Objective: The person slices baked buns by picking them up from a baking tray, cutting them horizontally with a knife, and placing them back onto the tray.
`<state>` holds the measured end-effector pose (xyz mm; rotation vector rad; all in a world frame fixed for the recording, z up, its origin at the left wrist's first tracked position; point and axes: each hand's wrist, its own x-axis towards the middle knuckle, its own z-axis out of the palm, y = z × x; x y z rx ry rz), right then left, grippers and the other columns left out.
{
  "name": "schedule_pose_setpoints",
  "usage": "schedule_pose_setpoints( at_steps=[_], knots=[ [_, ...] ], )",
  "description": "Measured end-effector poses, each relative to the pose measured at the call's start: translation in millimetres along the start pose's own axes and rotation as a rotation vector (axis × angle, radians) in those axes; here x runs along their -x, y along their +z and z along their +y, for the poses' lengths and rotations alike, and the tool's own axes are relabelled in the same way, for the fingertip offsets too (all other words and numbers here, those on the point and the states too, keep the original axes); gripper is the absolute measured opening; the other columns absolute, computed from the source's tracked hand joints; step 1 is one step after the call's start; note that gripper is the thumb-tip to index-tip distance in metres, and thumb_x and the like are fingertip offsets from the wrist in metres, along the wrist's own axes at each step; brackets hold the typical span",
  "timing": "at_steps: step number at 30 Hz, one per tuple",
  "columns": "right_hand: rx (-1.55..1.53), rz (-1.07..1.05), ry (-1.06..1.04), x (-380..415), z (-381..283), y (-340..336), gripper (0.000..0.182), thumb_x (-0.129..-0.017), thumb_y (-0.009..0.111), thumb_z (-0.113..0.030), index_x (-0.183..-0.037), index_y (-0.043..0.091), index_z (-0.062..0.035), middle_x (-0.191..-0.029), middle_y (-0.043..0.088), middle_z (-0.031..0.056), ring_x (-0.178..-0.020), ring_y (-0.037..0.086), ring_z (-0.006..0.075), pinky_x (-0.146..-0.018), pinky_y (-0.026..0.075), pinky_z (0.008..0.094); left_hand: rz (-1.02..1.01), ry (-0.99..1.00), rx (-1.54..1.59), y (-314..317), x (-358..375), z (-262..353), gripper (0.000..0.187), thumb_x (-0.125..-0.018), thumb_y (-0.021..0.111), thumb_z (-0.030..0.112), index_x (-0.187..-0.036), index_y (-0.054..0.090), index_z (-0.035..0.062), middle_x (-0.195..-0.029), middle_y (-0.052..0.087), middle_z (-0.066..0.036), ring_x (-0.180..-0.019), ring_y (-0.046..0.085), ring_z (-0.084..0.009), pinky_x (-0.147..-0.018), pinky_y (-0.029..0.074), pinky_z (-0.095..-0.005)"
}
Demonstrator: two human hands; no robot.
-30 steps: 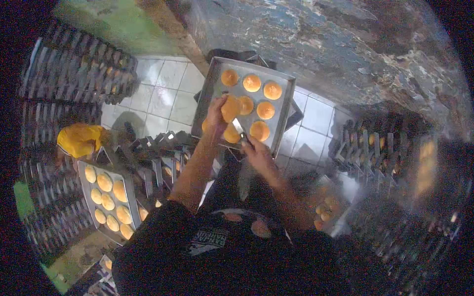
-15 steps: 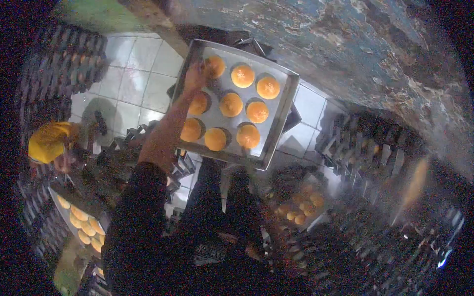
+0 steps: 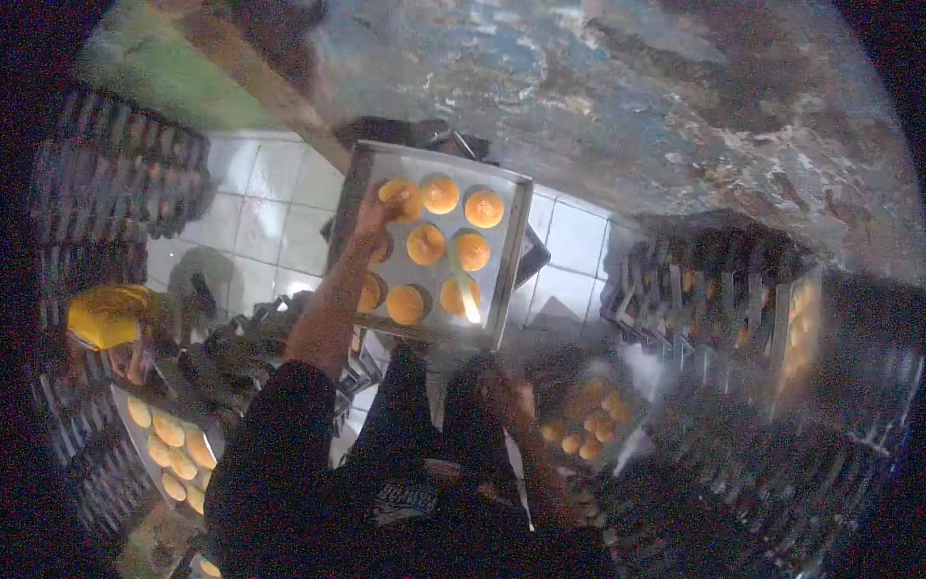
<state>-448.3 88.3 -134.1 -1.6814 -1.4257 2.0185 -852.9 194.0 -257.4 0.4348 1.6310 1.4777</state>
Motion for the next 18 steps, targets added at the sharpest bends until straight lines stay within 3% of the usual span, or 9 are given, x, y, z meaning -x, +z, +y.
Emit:
schedule_pose_setpoints(
  at_steps=[1,3,4,5,7,9,11,12,18],
  knots=[
    [-0.052,-0.023,0.004,-1.4,-17.1,0.7,0.033,-0.101,0.06,-0.022,-0.128,0.064,-0.003,-0.078,0.06,-0.0042,-0.058,0.048,0.0039,-0.051,0.038,0.0225,-0.016,-0.043,0.235,10.4,23.3,29.4,0.052,-0.089,0.072,0.044,-0.119,0.06,0.0026,-0.113,0.066,-0.008,-0.104,0.064,-0.0248,-0.093,0.052,-0.0465],
    [-0.079,0.06,-0.346,2.9,-51.3,6.7,0.034,-0.101,0.06,-0.019,-0.132,0.063,-0.0041,-0.081,0.06,-0.0043,-0.057,0.047,0.0049,-0.048,0.037,0.0232,-0.11,-0.021,0.47,21.0,48.5,53.7,0.055,-0.092,0.066,0.049,-0.122,0.058,0.004,-0.113,0.066,-0.009,-0.104,0.065,-0.0232,-0.093,0.052,-0.0441],
    [-0.177,-0.018,-0.3,6.3,-67.0,2.3,0.039,-0.102,0.057,-0.019,-0.138,0.057,-0.0043,-0.082,0.06,-0.0028,-0.055,0.047,0.0052,-0.047,0.038,0.0226,-0.209,-0.032,0.711,26.3,61.5,71.1,0.058,-0.095,0.061,0.054,-0.125,0.056,0.0053,-0.114,0.066,-0.009,-0.104,0.065,-0.0216,-0.093,0.052,-0.0417],
    [-0.19,-0.034,-0.331,11.4,-80.6,1.6,0.039,-0.102,0.057,-0.019,-0.138,0.057,-0.0043,-0.082,0.06,-0.0028,-0.055,0.047,0.0052,-0.047,0.038,0.0226,-0.213,0.002,0.695,32.6,75.9,86.8,0.058,-0.095,0.061,0.054,-0.125,0.056,0.0053,-0.114,0.066,-0.009,-0.104,0.065,-0.0216,-0.093,0.052,-0.0417],
    [-0.012,-0.035,-0.415,28.3,-108.0,-0.3,0.04,-0.103,0.055,-0.017,-0.141,0.053,-0.0032,-0.082,0.059,-0.0011,-0.056,0.048,0.0045,-0.049,0.04,0.0216,-0.251,-0.1,1.009,49.5,107.6,120.0,0.057,-0.097,0.053,0.06,-0.119,0.061,0.0075,-0.109,0.068,-0.008,-0.1,0.066,-0.0214,-0.09,0.053,-0.0407],
    [0.0,-0.084,-0.483,46.1,-121.2,-5.7,0.042,-0.103,0.053,-0.015,-0.143,0.05,-0.0025,-0.082,0.059,-0.0002,-0.057,0.047,0.0032,-0.052,0.041,0.0202,-0.215,-0.08,1.034,60.3,116.6,129.7,0.053,-0.096,0.056,0.058,-0.111,0.065,0.0085,-0.1,0.071,-0.006,-0.093,0.068,-0.0219,-0.088,0.054,-0.0394],
    [-0.018,-0.077,-0.368,78.6,-146.5,-9.3,0.04,-0.103,0.053,-0.015,-0.141,0.052,-0.0019,-0.082,0.06,0.0004,-0.057,0.048,0.0037,-0.051,0.041,0.0211,-0.158,0.024,1.059,76.8,131.1,145.7,0.049,-0.094,0.059,0.057,-0.102,0.068,0.0101,-0.092,0.072,-0.005,-0.088,0.069,-0.0217,-0.084,0.055,-0.0385],
    [0.028,-0.036,-0.542,77.5,-139.9,-9.5,0.041,-0.103,0.055,-0.017,-0.141,0.053,-0.0024,-0.082,0.061,0.0,-0.058,0.047,0.0032,-0.051,0.041,0.0207,-0.185,0.009,1.089,84.1,142.1,156.9,0.045,-0.092,0.063,0.056,-0.099,0.068,0.0118,-0.091,0.071,-0.004,-0.085,0.069,-0.021,-0.081,0.055,-0.038],
    [0.086,0.005,-0.662,103.5,-114.9,-38.0,0.044,-0.102,0.058,-0.021,-0.142,0.054,-0.0057,-0.08,0.062,-0.0015,-0.061,0.045,0.002,-0.053,0.039,0.0205,-0.208,0.015,1.02,109.9,191.6,193.7,0.043,-0.09,0.066,0.055,-0.098,0.068,0.0128,-0.089,0.071,-0.002,-0.082,0.068,-0.0202,-0.078,0.055,-0.0379]
  ],
)
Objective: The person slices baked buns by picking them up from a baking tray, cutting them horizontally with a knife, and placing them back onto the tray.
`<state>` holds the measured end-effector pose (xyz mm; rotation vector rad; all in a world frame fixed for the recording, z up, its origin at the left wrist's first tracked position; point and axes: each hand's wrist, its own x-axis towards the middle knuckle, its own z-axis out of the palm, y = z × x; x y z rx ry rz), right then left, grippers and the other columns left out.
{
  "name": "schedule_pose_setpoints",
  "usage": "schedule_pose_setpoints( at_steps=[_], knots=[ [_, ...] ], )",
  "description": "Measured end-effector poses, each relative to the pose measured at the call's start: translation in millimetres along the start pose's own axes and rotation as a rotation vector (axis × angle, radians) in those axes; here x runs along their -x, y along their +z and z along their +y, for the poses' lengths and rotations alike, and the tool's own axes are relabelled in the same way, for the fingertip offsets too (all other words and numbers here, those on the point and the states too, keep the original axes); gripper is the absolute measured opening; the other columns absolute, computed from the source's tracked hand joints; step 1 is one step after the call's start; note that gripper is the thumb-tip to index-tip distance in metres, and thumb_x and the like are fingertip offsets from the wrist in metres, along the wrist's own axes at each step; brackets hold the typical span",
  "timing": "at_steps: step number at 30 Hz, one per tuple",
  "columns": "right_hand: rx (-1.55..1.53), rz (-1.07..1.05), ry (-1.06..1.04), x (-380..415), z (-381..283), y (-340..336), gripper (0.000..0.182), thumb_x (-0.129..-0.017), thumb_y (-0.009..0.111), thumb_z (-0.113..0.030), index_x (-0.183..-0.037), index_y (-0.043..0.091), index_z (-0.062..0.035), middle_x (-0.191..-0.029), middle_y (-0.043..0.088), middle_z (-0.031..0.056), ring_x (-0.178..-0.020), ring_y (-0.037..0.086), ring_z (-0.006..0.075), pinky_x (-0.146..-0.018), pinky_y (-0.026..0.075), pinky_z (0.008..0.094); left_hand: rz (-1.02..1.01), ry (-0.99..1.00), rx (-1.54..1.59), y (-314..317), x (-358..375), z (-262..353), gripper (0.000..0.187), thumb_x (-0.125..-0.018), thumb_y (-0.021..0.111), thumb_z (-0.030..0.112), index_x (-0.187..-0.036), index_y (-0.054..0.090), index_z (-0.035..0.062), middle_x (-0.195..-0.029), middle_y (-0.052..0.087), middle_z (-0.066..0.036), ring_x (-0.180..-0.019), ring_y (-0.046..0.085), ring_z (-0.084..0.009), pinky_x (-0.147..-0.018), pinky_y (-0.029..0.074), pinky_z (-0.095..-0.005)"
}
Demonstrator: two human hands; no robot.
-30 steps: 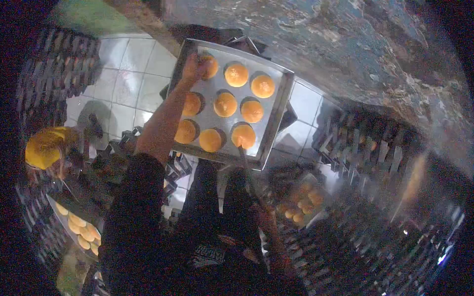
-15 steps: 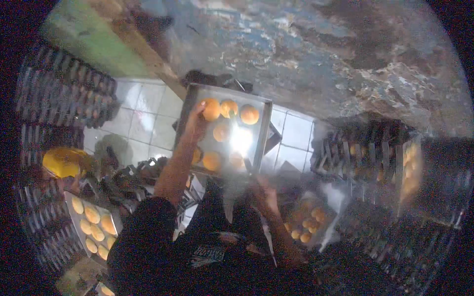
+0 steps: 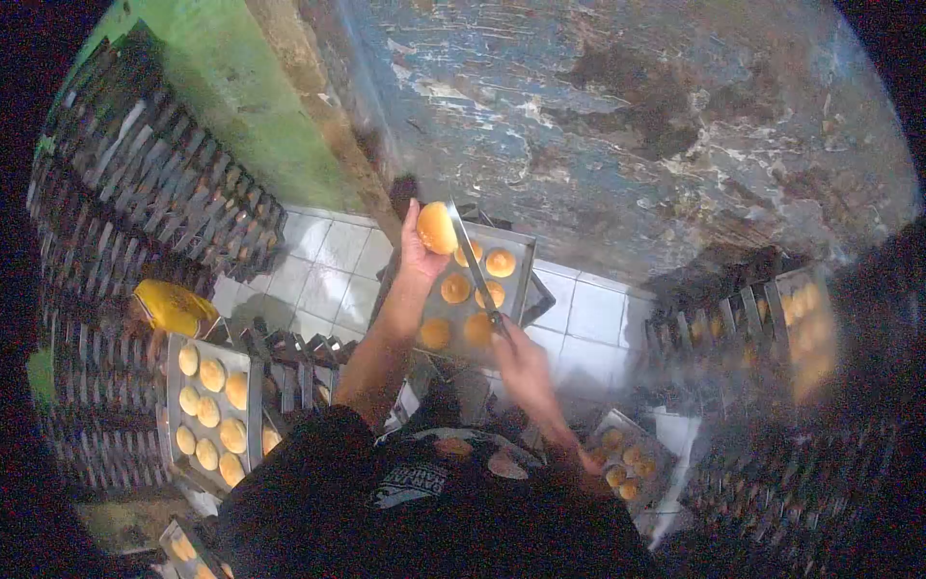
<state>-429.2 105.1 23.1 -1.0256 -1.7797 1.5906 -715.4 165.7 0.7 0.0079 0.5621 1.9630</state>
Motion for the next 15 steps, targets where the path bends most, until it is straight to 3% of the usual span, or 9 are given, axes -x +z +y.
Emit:
schedule_pose_setpoints(
  at_steps=[3,7,10,12,13,15],
  knots=[
    [0.021,0.011,-0.013,14.6,-4.1,-6.7,0.045,-0.101,0.059,-0.024,-0.142,0.054,-0.0065,-0.08,0.063,-0.0012,-0.06,0.046,0.0023,-0.053,0.04,0.0209,0.091,0.045,-0.022,19.5,16.3,-7.7,0.043,-0.089,0.068,0.055,-0.097,0.067,0.0124,-0.088,0.07,-0.002,-0.082,0.068,-0.0196,-0.078,0.055,-0.038],
    [0.009,0.03,-0.031,23.0,7.6,-11.2,0.045,-0.101,0.059,-0.024,-0.142,0.054,-0.006,-0.079,0.064,-0.0003,-0.059,0.046,0.0027,-0.052,0.04,0.0215,0.032,-0.014,-0.031,14.1,21.1,-15.5,0.042,-0.089,0.069,0.054,-0.097,0.067,0.0125,-0.088,0.07,-0.002,-0.082,0.068,-0.019,-0.078,0.055,-0.0383],
    [0.238,0.126,-0.217,17.4,4.5,-13.1,0.044,-0.101,0.059,-0.024,-0.142,0.055,-0.0061,-0.078,0.064,0.0003,-0.056,0.045,0.0031,-0.051,0.039,0.0221,0.003,-0.072,-0.113,24.9,42.4,-25.2,0.041,-0.091,0.067,0.052,-0.098,0.067,0.0118,-0.09,0.07,-0.003,-0.086,0.067,-0.0206,-0.081,0.054,-0.0404],
    [0.222,0.033,0.055,16.0,-28.2,-17.6,0.042,-0.1,0.058,-0.025,-0.134,0.058,-0.0002,-0.096,0.07,0.0204,-0.086,0.068,0.0236,-0.081,0.053,0.0344,0.003,-0.105,-0.181,30.7,53.2,-33.9,0.045,-0.089,0.067,0.056,-0.096,0.067,0.0112,-0.088,0.07,-0.003,-0.08,0.068,-0.0202,-0.074,0.056,-0.0382],
    [0.221,0.035,0.058,17.5,-27.5,-17.7,0.042,-0.1,0.058,-0.025,-0.134,0.058,-0.0002,-0.096,0.07,0.0204,-0.086,0.068,0.0236,-0.081,0.053,0.0344,0.004,-0.109,-0.182,29.5,54.7,-33.7,0.045,-0.089,0.067,0.056,-0.096,0.067,0.0112,-0.088,0.07,-0.003,-0.08,0.068,-0.0202,-0.074,0.056,-0.0382],
    [0.116,0.04,-0.069,16.6,-25.2,-18.8,0.042,-0.101,0.057,-0.021,-0.14,0.057,-0.0052,-0.076,0.064,0.0005,-0.055,0.047,0.0039,-0.049,0.041,0.0228,-0.003,-0.106,-0.185,28.7,53.2,-26.5,0.048,-0.09,0.065,0.058,-0.095,0.067,0.0102,-0.087,0.071,-0.004,-0.079,0.068,-0.0205,-0.072,0.056,-0.0374]
  ],
)
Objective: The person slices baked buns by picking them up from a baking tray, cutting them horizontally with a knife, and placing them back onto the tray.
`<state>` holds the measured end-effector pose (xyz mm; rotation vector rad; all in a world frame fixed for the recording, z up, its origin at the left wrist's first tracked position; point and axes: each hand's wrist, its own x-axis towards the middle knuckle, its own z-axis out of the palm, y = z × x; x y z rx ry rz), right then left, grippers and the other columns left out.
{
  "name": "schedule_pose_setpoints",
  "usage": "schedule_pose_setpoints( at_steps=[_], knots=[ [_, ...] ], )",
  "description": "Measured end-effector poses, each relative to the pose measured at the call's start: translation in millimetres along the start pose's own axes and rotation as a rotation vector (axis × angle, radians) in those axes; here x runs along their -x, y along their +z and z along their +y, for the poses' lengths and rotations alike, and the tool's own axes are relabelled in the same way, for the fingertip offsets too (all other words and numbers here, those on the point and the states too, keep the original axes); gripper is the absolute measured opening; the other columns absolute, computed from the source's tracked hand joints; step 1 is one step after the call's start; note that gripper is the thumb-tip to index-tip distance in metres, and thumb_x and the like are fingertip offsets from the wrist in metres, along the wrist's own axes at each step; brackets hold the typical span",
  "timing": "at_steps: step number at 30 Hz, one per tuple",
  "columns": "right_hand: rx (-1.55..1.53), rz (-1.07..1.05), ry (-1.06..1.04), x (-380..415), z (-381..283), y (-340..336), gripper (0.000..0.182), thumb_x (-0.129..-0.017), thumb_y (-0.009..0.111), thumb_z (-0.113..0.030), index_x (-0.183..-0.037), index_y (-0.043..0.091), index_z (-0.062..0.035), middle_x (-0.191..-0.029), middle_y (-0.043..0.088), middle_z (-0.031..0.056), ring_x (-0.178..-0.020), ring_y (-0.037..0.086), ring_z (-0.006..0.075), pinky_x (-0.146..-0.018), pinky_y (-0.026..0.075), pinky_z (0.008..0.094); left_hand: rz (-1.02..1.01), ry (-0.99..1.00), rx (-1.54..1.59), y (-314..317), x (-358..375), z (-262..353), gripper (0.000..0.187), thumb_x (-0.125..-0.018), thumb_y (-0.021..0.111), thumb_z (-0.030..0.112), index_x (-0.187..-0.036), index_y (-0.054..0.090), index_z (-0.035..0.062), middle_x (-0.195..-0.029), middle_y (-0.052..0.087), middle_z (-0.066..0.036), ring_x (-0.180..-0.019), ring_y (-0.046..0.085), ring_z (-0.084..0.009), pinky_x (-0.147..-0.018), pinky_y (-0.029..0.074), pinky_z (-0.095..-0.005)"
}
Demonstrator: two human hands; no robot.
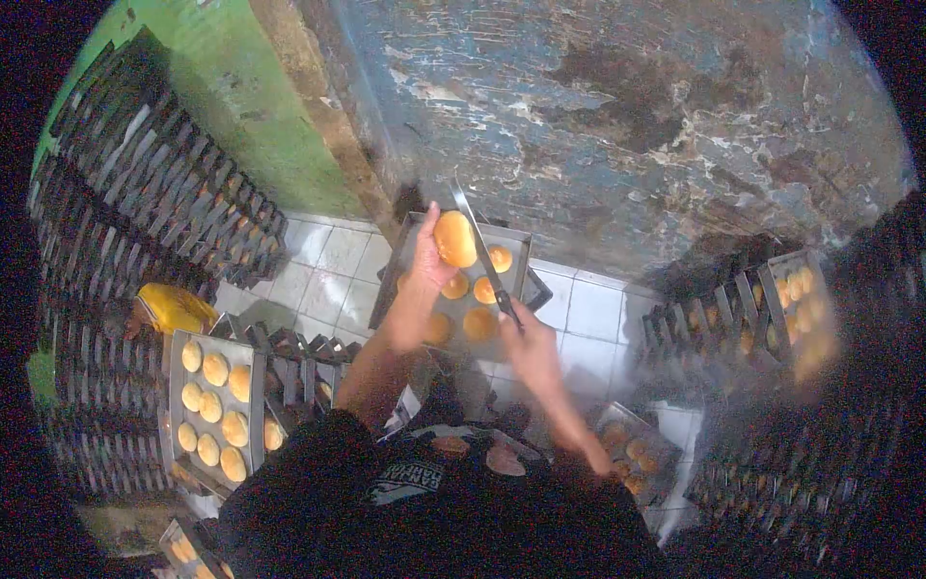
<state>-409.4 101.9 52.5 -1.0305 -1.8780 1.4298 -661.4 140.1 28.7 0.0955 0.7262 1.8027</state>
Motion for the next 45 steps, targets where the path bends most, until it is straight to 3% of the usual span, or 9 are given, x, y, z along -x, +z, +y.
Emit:
schedule_pose_setpoints(
  at_steps=[19,21,27,31,33,38,41,43,45],
  knots=[
    [0.027,-0.108,0.068,7.8,-13.4,4.6,0.042,-0.101,0.057,-0.022,-0.139,0.056,-0.0055,-0.075,0.064,0.0021,-0.053,0.047,0.0066,-0.049,0.042,0.0266,-0.146,-0.109,-0.118,-23.3,6.5,21.2,0.044,-0.097,0.061,0.048,-0.099,0.067,0.0044,-0.09,0.071,-0.011,-0.083,0.07,-0.024,-0.079,0.058,-0.0398],
    [0.067,-0.111,0.053,-15.0,-23.2,8.7,0.038,-0.1,0.06,-0.022,-0.133,0.06,-0.0042,-0.078,0.069,0.0117,-0.073,0.063,0.0113,-0.069,0.052,0.0316,-0.117,-0.111,-0.162,-20.1,8.6,3.4,0.043,-0.097,0.061,0.046,-0.099,0.066,0.0039,-0.09,0.071,-0.011,-0.082,0.07,-0.0242,-0.079,0.058,-0.0392],
    [0.166,-0.177,0.123,-19.0,-27.2,4.0,0.038,-0.1,0.061,-0.022,-0.134,0.061,-0.0053,-0.086,0.072,0.0112,-0.082,0.068,0.0136,-0.075,0.053,0.0317,-0.118,-0.158,-0.116,-32.9,-4.4,23.3,0.036,-0.096,0.065,0.041,-0.099,0.065,0.0045,-0.089,0.07,-0.01,-0.08,0.07,-0.0233,-0.074,0.058,-0.0402],
    [0.054,-0.178,0.166,-4.6,1.2,6.6,0.038,-0.099,0.061,-0.021,-0.133,0.061,-0.0061,-0.085,0.072,0.012,-0.082,0.069,0.015,-0.075,0.053,0.0325,-0.149,-0.168,-0.154,-47.3,-9.1,25.4,0.035,-0.096,0.066,0.04,-0.098,0.065,0.0048,-0.09,0.07,-0.009,-0.081,0.07,-0.0228,-0.073,0.059,-0.0396],
    [0.074,-0.169,0.091,-18.4,-2.3,14.0,0.036,-0.102,0.057,-0.021,-0.134,0.06,-0.0056,-0.072,0.061,0.0,-0.053,0.047,0.0065,-0.05,0.042,0.026,-0.161,-0.239,-0.12,-44.5,-5.9,8.0,0.034,-0.096,0.067,0.038,-0.098,0.065,0.0048,-0.09,0.07,-0.009,-0.081,0.071,-0.0228,-0.073,0.059,-0.0391],
    [0.085,-0.226,0.1,-49.3,1.9,28.0,0.036,-0.101,0.057,-0.019,-0.134,0.061,-0.0061,-0.073,0.063,-0.0001,-0.058,0.05,0.0061,-0.054,0.045,0.0261,-0.002,-0.111,-0.23,-55.0,-18.3,1.9,0.026,-0.095,0.07,0.033,-0.103,0.066,0.0079,-0.09,0.07,-0.006,-0.08,0.071,-0.0202,-0.07,0.06,-0.0364],
    [0.14,-0.239,0.128,-31.0,10.8,24.7,0.035,-0.101,0.057,-0.019,-0.134,0.061,-0.0071,-0.074,0.063,-0.0002,-0.058,0.05,0.0064,-0.054,0.045,0.0266,-0.084,-0.184,-0.126,-66.7,-19.3,27.1,0.026,-0.094,0.07,0.032,-0.106,0.066,0.0095,-0.09,0.07,-0.004,-0.08,0.071,-0.0187,-0.069,0.059,-0.0355],
    [0.16,-0.204,0.184,-22.7,19.2,28.0,0.034,-0.098,0.063,-0.019,-0.129,0.063,-0.0052,-0.081,0.07,0.0135,-0.07,0.064,0.0158,-0.068,0.052,0.0336,-0.067,-0.148,-0.14,-70.8,-17.8,27.1,0.026,-0.094,0.07,0.032,-0.107,0.065,0.01,-0.09,0.07,-0.004,-0.08,0.07,-0.0183,-0.069,0.059,-0.0353],
    [0.106,-0.217,0.192,-33.5,27.3,39.3,0.037,-0.098,0.064,-0.019,-0.132,0.062,-0.006,-0.081,0.07,0.0144,-0.072,0.064,0.0159,-0.07,0.052,0.0333,-0.049,-0.132,-0.16,-75.4,-17.8,17.7,0.026,-0.094,0.07,0.033,-0.107,0.065,0.0105,-0.091,0.07,-0.003,-0.08,0.07,-0.018,-0.07,0.059,-0.035]
  ],
)
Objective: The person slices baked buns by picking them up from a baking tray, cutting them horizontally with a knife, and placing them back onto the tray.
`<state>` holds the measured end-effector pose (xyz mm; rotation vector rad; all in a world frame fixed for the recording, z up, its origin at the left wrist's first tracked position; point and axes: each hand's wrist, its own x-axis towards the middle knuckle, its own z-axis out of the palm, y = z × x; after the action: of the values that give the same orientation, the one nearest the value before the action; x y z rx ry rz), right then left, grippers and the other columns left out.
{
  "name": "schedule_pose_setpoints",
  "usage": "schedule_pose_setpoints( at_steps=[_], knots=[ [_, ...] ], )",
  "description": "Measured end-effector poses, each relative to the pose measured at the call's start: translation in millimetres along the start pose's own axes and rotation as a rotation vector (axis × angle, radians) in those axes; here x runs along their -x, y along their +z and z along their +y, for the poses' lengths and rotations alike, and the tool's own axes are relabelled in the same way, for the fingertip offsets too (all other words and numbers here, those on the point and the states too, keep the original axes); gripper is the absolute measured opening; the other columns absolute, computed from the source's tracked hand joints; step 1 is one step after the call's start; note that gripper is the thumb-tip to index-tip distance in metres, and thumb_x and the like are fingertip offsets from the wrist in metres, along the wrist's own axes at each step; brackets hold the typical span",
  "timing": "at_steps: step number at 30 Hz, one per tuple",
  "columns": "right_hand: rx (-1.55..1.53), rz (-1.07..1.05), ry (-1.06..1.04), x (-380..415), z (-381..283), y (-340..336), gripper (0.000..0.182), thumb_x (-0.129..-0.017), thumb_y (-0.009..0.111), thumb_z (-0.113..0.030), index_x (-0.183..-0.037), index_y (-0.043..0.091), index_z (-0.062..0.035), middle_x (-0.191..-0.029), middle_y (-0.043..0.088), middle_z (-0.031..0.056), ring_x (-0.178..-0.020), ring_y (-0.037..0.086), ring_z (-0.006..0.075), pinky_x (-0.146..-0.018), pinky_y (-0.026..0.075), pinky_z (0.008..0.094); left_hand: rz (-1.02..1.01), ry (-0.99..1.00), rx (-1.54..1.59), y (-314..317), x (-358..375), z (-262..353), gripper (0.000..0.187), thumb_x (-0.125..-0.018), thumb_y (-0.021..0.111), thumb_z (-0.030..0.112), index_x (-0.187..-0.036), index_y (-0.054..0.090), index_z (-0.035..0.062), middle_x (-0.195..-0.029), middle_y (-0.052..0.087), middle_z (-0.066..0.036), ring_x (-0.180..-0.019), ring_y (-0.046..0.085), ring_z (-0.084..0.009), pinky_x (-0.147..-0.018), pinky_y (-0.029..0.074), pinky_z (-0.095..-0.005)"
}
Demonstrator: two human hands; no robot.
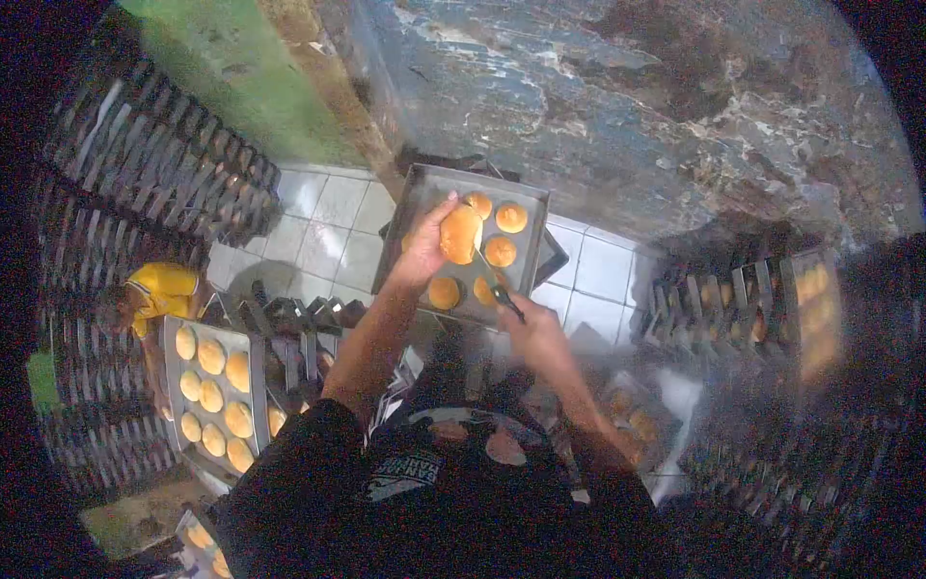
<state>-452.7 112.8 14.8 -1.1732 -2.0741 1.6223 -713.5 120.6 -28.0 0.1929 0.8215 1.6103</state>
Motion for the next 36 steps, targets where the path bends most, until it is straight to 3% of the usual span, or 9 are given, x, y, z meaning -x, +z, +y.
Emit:
schedule_pose_setpoints(
  at_steps=[14,16,19,22,25,28,31,34,36],
  knots=[
    [0.01,-0.092,0.039,-53.2,41.6,52.6,0.043,-0.101,0.059,-0.021,-0.141,0.055,-0.0078,-0.081,0.068,0.0021,-0.061,0.053,0.0086,-0.056,0.046,0.0264,0.246,-0.008,0.108,-79.1,-36.0,-4.0,0.039,-0.098,0.061,0.046,-0.112,0.061,0.0091,-0.096,0.067,-0.007,-0.086,0.069,-0.0216,-0.077,0.058,-0.0394],
    [-0.127,-0.107,0.186,-86.7,30.6,75.5,0.043,-0.098,0.061,-0.019,-0.137,0.055,-0.0004,-0.103,0.071,0.0186,-0.092,0.071,0.0206,-0.079,0.055,0.0359,0.305,-0.051,0.149,-92.2,-46.5,-17.8,0.043,-0.099,0.058,0.048,-0.117,0.059,0.0089,-0.1,0.067,-0.008,-0.091,0.069,-0.0235,-0.079,0.058,-0.0407],
    [0.038,-0.126,0.057,-131.1,60.8,104.3,0.043,-0.098,0.061,-0.018,-0.137,0.055,-0.0006,-0.105,0.07,0.0213,-0.093,0.071,0.0265,-0.08,0.055,0.038,0.293,0.022,0.194,-132.1,-70.9,-41.3,0.051,-0.098,0.057,0.052,-0.125,0.055,0.0088,-0.107,0.066,-0.01,-0.096,0.068,-0.0254,-0.083,0.058,-0.0423],
    [-0.017,0.045,-0.088,-122.0,132.7,139.0,0.039,-0.103,0.055,-0.025,-0.136,0.058,-0.0053,-0.077,0.065,0.0041,-0.064,0.056,0.0134,-0.061,0.049,0.0321,0.41,0.034,0.125,-177.2,-93.0,-37.5,0.056,-0.097,0.058,0.055,-0.128,0.053,0.0084,-0.11,0.067,-0.01,-0.1,0.068,-0.025,-0.084,0.058,-0.0413],
    [0.179,-0.167,0.142,-70.4,127.5,106.0,0.035,-0.103,0.055,-0.024,-0.13,0.06,-0.003,-0.077,0.064,0.0048,-0.066,0.059,0.015,-0.065,0.051,0.0327,0.353,0.367,-0.556,-206.8,-106.9,-20.1,0.061,-0.097,0.057,0.055,-0.132,0.053,0.0051,-0.112,0.068,-0.011,-0.1,0.068,-0.0262,-0.086,0.057,-0.0391],
    [0.327,-0.203,0.16,-8.4,188.4,96.0,0.031,-0.102,0.056,-0.02,-0.127,0.061,-0.0026,-0.079,0.064,0.0042,-0.068,0.062,0.0144,-0.066,0.052,0.0317,0.595,-0.035,-0.015,-242.9,-161.4,7.6,0.064,-0.094,0.06,0.058,-0.124,0.057,0.0018,-0.11,0.065,-0.011,-0.097,0.068,-0.0298,-0.088,0.055,-0.0459],
    [0.222,-0.24,0.504,30.1,191.9,85.0,0.03,-0.099,0.058,-0.012,-0.127,0.062,-0.0043,-0.083,0.066,0.0065,-0.068,0.065,0.0168,-0.065,0.053,0.0322,0.744,0.215,-0.515,-300.8,-198.3,-6.6,0.058,-0.095,0.061,0.054,-0.118,0.061,0.0,-0.11,0.067,-0.016,-0.096,0.068,-0.0324,-0.086,0.055,-0.0456],
    [0.482,-0.039,-0.123,44.1,214.4,89.9,0.034,-0.095,0.058,-0.006,-0.129,0.061,-0.0041,-0.087,0.067,0.0067,-0.07,0.066,0.0164,-0.061,0.053,0.0324,0.81,0.337,-1.149,-302.8,-202.3,-22.2,0.059,-0.096,0.059,0.051,-0.117,0.064,-0.0041,-0.106,0.068,-0.023,-0.098,0.068,-0.0354,-0.084,0.052,-0.0433],
    [0.043,0.068,0.363,47.6,224.4,94.0,0.039,-0.092,0.058,0.0,-0.131,0.058,-0.0007,-0.091,0.068,0.0067,-0.075,0.066,0.0151,-0.061,0.053,0.0314,0.476,0.187,-1.437,-280.7,-190.3,-50.4,0.065,-0.093,0.062,0.053,-0.126,0.058,-0.0034,-0.12,0.062,-0.028,-0.109,0.063,-0.0394,-0.09,0.05,-0.0453]
  ],
)
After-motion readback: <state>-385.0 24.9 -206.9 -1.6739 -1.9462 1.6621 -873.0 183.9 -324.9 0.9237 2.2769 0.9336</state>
